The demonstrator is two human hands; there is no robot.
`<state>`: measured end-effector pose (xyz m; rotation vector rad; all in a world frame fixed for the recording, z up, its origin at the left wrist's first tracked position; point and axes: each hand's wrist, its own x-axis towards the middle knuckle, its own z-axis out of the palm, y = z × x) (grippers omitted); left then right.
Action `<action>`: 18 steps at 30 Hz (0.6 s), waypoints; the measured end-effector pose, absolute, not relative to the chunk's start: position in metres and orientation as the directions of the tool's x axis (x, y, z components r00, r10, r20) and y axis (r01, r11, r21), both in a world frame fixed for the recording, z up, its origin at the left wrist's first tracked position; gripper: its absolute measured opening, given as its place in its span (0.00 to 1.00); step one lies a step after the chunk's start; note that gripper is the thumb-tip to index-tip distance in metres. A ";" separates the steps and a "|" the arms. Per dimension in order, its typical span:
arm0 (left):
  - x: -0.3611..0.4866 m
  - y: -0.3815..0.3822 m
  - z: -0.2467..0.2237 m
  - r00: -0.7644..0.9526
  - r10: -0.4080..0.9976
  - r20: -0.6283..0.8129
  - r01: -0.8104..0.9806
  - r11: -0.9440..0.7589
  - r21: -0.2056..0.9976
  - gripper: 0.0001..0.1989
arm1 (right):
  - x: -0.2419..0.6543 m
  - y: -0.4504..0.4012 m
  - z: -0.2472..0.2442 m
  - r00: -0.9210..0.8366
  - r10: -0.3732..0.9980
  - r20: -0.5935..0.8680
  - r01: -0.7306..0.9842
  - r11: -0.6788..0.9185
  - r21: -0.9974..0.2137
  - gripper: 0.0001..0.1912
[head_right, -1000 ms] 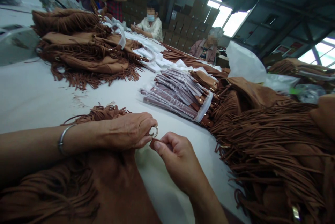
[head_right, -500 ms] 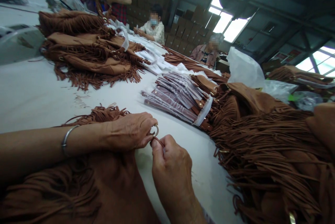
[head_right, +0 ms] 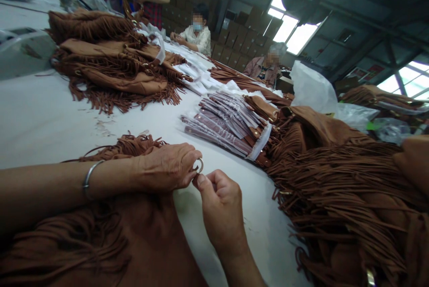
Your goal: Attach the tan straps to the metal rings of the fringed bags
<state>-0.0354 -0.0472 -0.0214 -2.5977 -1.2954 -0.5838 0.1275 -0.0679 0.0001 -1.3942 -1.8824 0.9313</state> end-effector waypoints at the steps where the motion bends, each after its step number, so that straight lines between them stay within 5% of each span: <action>1: -0.036 -0.047 -0.022 0.550 0.719 0.425 0.791 -0.611 0.009 0.09 | 0.128 -0.067 -0.002 -0.258 0.964 0.064 0.500 0.190 -0.845 0.14; 4: -0.037 -0.046 -0.023 0.552 0.709 0.439 0.787 -0.617 0.007 0.09 | 0.127 -0.067 -0.005 -0.230 0.964 0.135 0.520 0.239 -0.820 0.14; 11: -0.037 -0.046 -0.028 0.507 0.673 0.539 0.797 -0.604 0.005 0.11 | 0.125 -0.074 -0.009 -0.245 0.858 0.452 0.720 0.473 -0.508 0.14; 18: -0.034 -0.049 -0.031 0.443 0.676 0.589 0.817 -0.575 0.045 0.09 | 0.121 -0.076 -0.013 -0.218 0.849 0.482 0.673 0.488 -0.556 0.12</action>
